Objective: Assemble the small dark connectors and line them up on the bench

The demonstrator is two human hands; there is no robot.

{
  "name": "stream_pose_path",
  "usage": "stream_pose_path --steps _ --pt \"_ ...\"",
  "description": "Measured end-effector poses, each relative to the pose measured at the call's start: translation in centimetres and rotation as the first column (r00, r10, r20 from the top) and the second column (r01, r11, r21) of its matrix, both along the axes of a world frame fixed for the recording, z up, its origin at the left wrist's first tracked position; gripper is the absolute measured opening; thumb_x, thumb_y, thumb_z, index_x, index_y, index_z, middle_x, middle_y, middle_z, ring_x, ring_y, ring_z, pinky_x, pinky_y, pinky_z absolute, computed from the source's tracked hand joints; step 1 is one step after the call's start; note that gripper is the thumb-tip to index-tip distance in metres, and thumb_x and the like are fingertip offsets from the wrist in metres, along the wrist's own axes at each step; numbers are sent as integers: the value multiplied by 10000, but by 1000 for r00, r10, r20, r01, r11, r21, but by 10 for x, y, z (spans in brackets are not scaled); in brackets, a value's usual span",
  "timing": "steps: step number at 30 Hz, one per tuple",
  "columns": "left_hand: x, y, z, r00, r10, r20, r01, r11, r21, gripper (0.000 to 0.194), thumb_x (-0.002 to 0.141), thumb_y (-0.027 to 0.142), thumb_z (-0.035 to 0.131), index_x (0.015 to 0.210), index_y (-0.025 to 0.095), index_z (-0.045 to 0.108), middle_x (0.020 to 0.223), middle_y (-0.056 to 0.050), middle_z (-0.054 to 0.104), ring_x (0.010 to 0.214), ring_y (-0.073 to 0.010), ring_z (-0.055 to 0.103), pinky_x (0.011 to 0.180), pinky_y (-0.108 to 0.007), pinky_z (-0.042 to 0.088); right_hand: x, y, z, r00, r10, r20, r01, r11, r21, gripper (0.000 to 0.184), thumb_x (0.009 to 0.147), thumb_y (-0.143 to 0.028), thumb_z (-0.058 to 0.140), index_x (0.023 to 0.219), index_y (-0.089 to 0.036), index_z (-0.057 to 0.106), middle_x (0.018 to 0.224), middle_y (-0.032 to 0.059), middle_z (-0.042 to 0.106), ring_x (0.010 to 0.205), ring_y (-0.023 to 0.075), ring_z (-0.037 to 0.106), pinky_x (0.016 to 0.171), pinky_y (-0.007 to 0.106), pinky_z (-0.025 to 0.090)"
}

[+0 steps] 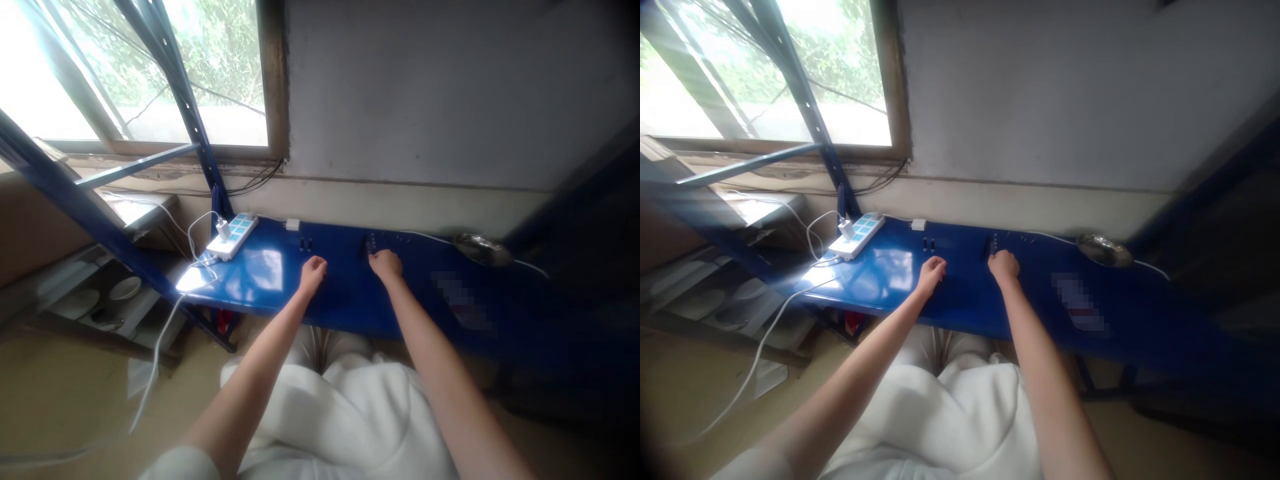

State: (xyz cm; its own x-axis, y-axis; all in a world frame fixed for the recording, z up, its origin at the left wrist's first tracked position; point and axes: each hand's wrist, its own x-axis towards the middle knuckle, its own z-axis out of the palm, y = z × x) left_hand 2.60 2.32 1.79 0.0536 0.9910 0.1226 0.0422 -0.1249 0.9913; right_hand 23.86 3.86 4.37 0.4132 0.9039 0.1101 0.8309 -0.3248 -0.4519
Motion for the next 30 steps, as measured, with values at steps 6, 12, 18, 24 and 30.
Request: stream_pose_path --steps 6,12,18,24,30 --pt "-1 -1 1 999 27 18 -26 1000 -7 117 729 262 499 709 152 534 521 40 483 413 -52 415 411 -159 323 -58 -11 6 969 244 -33 -239 963 125 235 801 -306 485 809 -192 690 792 67 700 781 177 646 693 233 465" --pt "-3 -1 0 983 154 98 -152 988 -25 103 728 248 473 696 161 519 501 51 453 392 -52 387 399 -166 295 -91 8 -8 895 406 -183 -360 902 240 253 760 -231 548 984 -166 646 892 64 693 814 154 646 784 250 480" --pt "-4 -1 0 960 268 76 -271 962 33 109 768 265 463 789 175 521 586 29 489 485 -79 453 470 -180 359 -99 11 -12 869 381 -315 -287 908 304 270 757 -195 518 994 -138 632 919 83 684 793 150 643 782 262 490" --pt "-8 6 10 929 295 -225 -256 948 190 402 768 208 501 1169 198 477 759 -34 595 693 -159 570 706 -261 422 -98 -12 -15 856 338 -391 -97 848 521 288 805 -244 428 1003 -135 607 892 100 678 804 165 629 775 288 493" --pt "-8 24 21 836 202 -511 -128 976 177 619 767 186 501 1359 191 318 978 -143 627 850 -244 604 795 -327 409 -99 -26 -23 900 289 -327 -22 779 626 345 856 -308 328 1026 -135 574 938 115 648 832 155 613 755 262 486"
